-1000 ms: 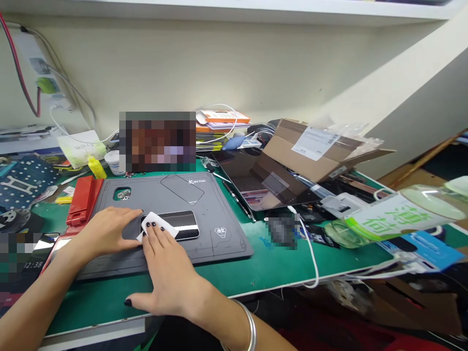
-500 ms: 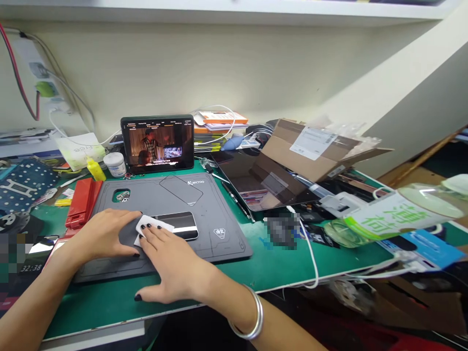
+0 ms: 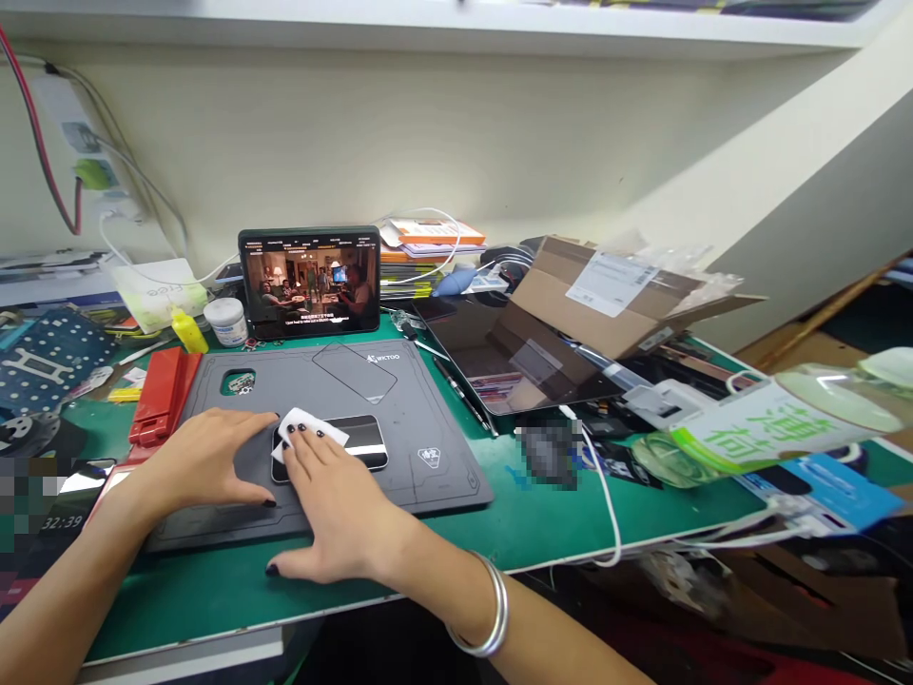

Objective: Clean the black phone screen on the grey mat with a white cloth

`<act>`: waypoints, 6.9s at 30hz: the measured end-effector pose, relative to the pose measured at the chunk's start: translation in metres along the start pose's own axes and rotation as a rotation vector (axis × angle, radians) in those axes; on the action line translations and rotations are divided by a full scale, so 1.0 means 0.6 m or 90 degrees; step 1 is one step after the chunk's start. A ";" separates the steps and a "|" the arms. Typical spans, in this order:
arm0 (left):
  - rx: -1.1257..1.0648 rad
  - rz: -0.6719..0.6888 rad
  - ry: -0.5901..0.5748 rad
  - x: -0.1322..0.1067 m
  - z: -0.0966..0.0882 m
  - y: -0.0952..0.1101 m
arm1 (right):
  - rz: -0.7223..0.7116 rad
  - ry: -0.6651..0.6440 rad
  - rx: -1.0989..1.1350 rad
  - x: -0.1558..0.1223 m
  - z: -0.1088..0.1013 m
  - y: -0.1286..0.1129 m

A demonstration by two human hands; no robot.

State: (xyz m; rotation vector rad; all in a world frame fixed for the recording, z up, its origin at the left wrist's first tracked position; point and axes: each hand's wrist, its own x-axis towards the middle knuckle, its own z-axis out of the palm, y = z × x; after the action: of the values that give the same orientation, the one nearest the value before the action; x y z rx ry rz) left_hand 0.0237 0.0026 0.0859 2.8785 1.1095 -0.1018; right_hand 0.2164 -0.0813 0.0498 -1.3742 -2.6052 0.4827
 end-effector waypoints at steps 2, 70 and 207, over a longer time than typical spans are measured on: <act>-0.007 0.002 0.008 0.000 0.000 0.000 | -0.039 -0.002 0.009 -0.001 0.002 -0.004; 0.000 -0.011 -0.017 0.003 0.000 0.001 | 0.030 0.001 -0.052 0.000 0.012 -0.010; 0.018 -0.020 -0.027 0.007 0.000 0.007 | 0.192 0.002 -0.102 -0.081 0.001 0.036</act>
State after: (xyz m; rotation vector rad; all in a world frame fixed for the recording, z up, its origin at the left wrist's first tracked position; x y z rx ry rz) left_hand 0.0298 0.0021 0.0857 2.8698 1.1553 -0.1809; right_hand 0.2605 -0.1101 0.0421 -1.8304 -2.4891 0.3130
